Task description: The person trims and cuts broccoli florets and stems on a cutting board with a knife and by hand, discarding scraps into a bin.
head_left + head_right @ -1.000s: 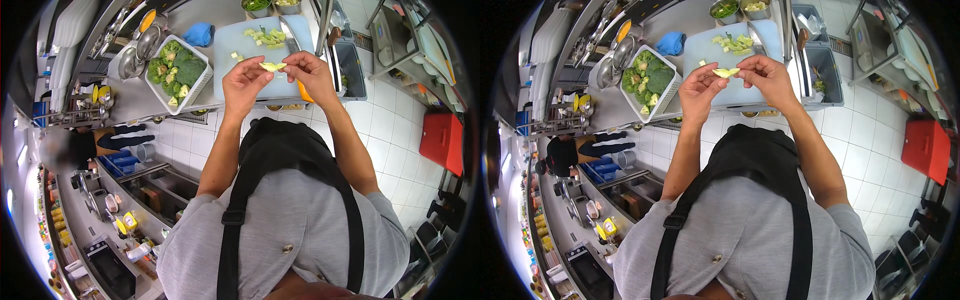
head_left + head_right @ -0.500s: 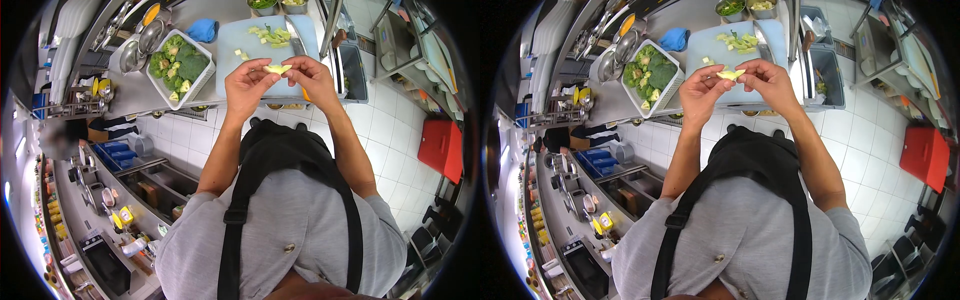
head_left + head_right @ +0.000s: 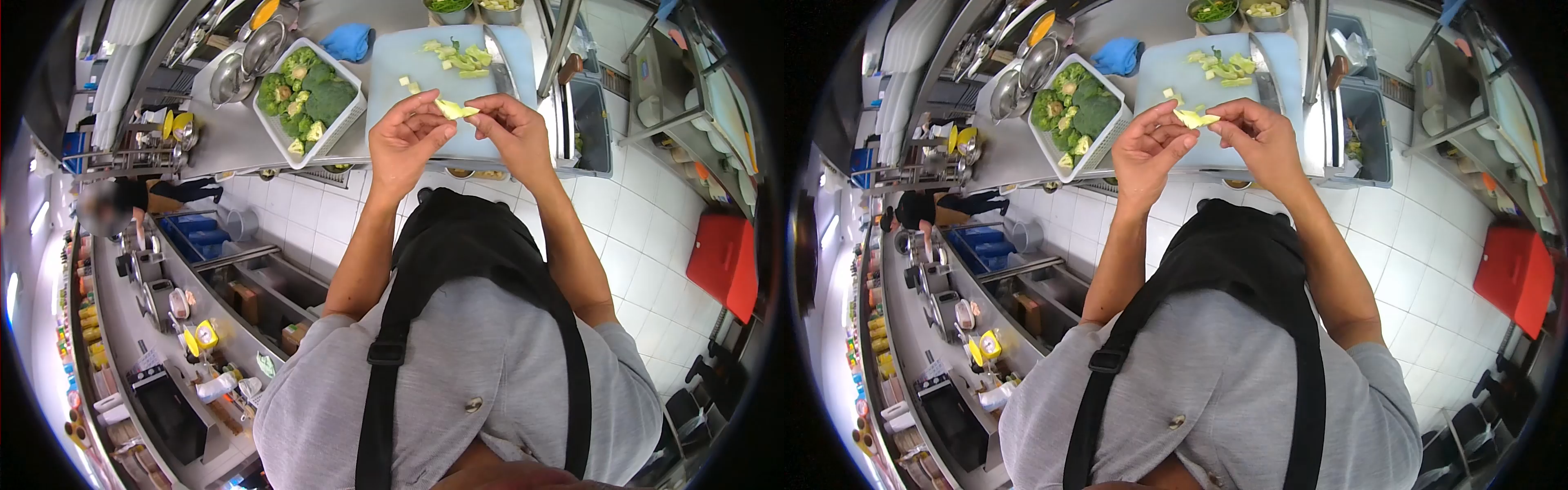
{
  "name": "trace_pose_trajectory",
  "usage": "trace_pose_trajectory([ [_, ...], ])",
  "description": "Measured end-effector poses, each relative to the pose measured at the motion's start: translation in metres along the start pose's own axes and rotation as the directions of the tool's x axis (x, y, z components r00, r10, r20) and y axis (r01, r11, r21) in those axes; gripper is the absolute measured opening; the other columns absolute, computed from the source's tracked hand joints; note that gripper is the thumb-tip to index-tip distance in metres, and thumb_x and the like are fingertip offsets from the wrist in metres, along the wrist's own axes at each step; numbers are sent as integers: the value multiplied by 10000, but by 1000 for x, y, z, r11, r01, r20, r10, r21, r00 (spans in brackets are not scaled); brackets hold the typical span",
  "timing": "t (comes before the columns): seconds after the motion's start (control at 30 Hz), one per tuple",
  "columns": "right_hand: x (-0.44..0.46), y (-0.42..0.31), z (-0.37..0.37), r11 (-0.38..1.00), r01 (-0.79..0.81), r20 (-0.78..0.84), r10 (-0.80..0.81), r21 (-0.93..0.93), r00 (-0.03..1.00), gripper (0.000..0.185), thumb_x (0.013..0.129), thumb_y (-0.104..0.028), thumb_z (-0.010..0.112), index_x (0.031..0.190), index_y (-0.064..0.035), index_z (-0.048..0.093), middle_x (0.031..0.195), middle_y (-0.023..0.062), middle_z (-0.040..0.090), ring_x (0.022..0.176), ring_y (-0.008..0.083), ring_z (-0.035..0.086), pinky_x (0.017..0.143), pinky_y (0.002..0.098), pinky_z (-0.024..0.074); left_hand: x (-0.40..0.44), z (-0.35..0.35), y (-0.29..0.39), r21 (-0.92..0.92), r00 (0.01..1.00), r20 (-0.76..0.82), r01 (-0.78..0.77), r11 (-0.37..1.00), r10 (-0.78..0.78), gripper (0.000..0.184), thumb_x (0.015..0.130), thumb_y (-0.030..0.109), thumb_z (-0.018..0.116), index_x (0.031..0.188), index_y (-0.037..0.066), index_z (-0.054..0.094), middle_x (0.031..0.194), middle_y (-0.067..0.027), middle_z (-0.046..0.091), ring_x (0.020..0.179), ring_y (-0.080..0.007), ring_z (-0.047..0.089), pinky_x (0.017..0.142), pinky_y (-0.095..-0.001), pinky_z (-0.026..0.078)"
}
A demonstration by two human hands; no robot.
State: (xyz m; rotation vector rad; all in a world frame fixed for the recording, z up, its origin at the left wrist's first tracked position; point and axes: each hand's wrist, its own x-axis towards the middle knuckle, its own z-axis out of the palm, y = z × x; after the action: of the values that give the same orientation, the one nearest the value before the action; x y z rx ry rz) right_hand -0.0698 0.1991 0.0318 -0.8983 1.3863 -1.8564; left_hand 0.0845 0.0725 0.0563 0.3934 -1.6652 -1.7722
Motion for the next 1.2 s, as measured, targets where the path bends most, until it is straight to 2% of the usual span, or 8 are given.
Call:
trace_pose_trajectory([
  [0.2, -2, 4, 10, 1000, -11, 25, 10, 14, 1000, 182, 966, -19, 728, 1143, -20, 771, 949, 16, 747, 810, 70, 653, 724, 242, 535, -9, -2, 11, 42, 998, -64, 33, 999, -31, 523, 884, -134, 789, 1373, -64, 617, 1078, -109, 711, 1014, -179, 733, 884, -312, 611],
  [0.43, 6, 17, 39, 973, 21, 65, -37, 231, 997, 158, 983, 30, 707, 1125, 6, 772, 992, 40, 746, 799, 82, 647, 721, 226, 528, -22, -17, 34, 142, 986, -168, 34, 989, -9, 497, 884, -122, 802, 1347, -62, 633, 1108, -149, 749, 984, -163, 728, 851, -303, 602],
  [0.63, 12, 12, 65, 983, -84, 130, 63, 166, 990, 161, 982, -4, 730, 1139, 8, 764, 1012, 39, 735, 838, 86, 652, 751, 240, 531, -27, -53, 49, 197, 990, -105, -67, 978, 89, 483, 890, -114, 798, 1338, -77, 621, 1169, -160, 739, 1101, -224, 722, 905, -327, 603],
  [0.73, 16, 0, 105, 972, 16, 202, -65, 233, 977, 142, 970, -13, 740, 1105, -21, 785, 1034, 41, 750, 888, 83, 655, 770, 248, 537, -27, -86, 55, 153, 993, -67, -90, 984, 101, 459, 890, -109, 802, 1317, -79, 636, 1153, -145, 742, 1090, -209, 721, 896, -318, 598],
  [0.93, 35, -1, 151, 957, 276, 278, -242, -91, 930, 166, 950, -37, 764, 1114, -31, 781, 1053, 44, 737, 926, 96, 659, 795, 255, 538, -32, -153, 57, 113, 1000, -10, -29, 993, 30, 397, 884, -56, 837, 1253, -38, 692, 1016, -75, 752, 869, -86, 679, 746, -233, 554],
  [1.03, 40, 7, 160, 992, 36, 187, -12, -124, 982, 167, 943, -65, 777, 1108, -45, 785, 1066, 51, 732, 919, 93, 659, 785, 250, 536, -29, -178, 54, 18, 998, -53, 26, 1000, -25, 386, 880, -50, 843, 1238, -35, 698, 980, -57, 744, 864, -89, 681, 749, -232, 553],
  [1.13, 49, 22, 161, 969, -122, 67, 139, -215, 988, 268, 932, -31, 749, 1199, -37, 750, 1155, 119, 733, 976, 191, 698, 841, 308, 560, -28, -204, 56, 56, 998, -56, 39, 998, -35, 420, 876, -57, 843, 1263, -31, 681, 1010, -56, 735, 901, -96, 685, 785, -239, 565],
  [1.2, 55, 40, 158, 800, 62, 47, -43, -597, 998, 358, 919, 6, 722, 1274, -44, 714, 1220, 176, 717, 1051, 282, 700, 910, 368, 561, -28, -218, 54, -50, 999, -52, -8, 999, 5, 455, 873, -66, 841, 1290, -27, 663, 1044, -60, 725, 932, -101, 685, 809, -242, 569],
])
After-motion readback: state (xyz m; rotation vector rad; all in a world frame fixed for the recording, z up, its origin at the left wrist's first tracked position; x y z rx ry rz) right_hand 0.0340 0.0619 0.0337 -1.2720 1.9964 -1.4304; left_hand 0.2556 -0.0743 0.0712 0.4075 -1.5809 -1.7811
